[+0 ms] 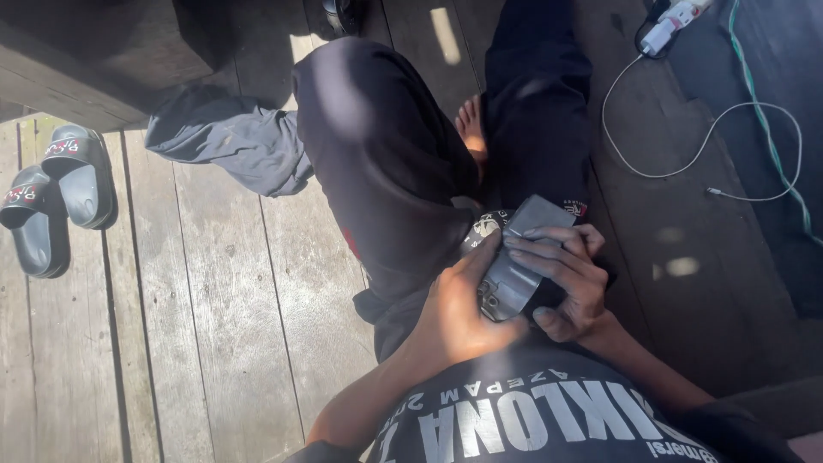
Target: The person sits on a wooden floor and sands a small metal part with a sanding block. They hold the part in their left hand and rub the sanding block over its surfaces, occasionally rotating the part to reach different sides.
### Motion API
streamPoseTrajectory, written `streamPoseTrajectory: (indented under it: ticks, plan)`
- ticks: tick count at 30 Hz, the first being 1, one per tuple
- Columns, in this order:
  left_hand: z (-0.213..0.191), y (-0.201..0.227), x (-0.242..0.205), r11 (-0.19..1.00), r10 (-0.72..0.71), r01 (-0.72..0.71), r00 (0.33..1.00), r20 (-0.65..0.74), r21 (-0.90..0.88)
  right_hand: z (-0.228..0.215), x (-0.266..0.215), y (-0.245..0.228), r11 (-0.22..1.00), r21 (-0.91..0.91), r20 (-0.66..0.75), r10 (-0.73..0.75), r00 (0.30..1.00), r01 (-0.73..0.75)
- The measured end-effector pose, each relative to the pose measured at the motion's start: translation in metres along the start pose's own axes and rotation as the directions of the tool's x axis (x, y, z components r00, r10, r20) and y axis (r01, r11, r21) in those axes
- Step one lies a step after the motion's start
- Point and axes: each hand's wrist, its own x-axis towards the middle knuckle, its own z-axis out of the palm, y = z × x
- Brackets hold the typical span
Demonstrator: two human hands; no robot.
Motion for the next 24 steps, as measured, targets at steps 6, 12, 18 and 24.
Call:
streamPoseTrajectory:
  ticks: [6, 12, 18, 24]
  plan:
    - [0.012, -0.007, 0.003, 1.0, -0.014, 0.014, 1.0, 0.003, 0.016, 0.001, -0.005, 0.019, 0.998, -0.018, -0.121, 0.064, 0.991, -0.067]
    - [0.021, -0.003, 0.009, 0.993, -0.101, 0.1, 0.995, 0.019, 0.062, -0.01, -0.019, 0.02, 1.0, 0.0, -0.185, 0.015, 0.983, -0.016]
    - [0.025, -0.005, 0.007, 0.963, -0.183, 0.164, 0.981, 0.071, 0.213, -0.008, -0.021, 0.024, 0.995, -0.099, -0.179, -0.005, 0.984, -0.013]
    - [0.03, -0.005, 0.009, 0.963, -0.148, 0.119, 0.983, 0.104, 0.243, -0.019, -0.027, 0.05, 0.991, -0.125, -0.156, 0.021, 0.988, -0.04]
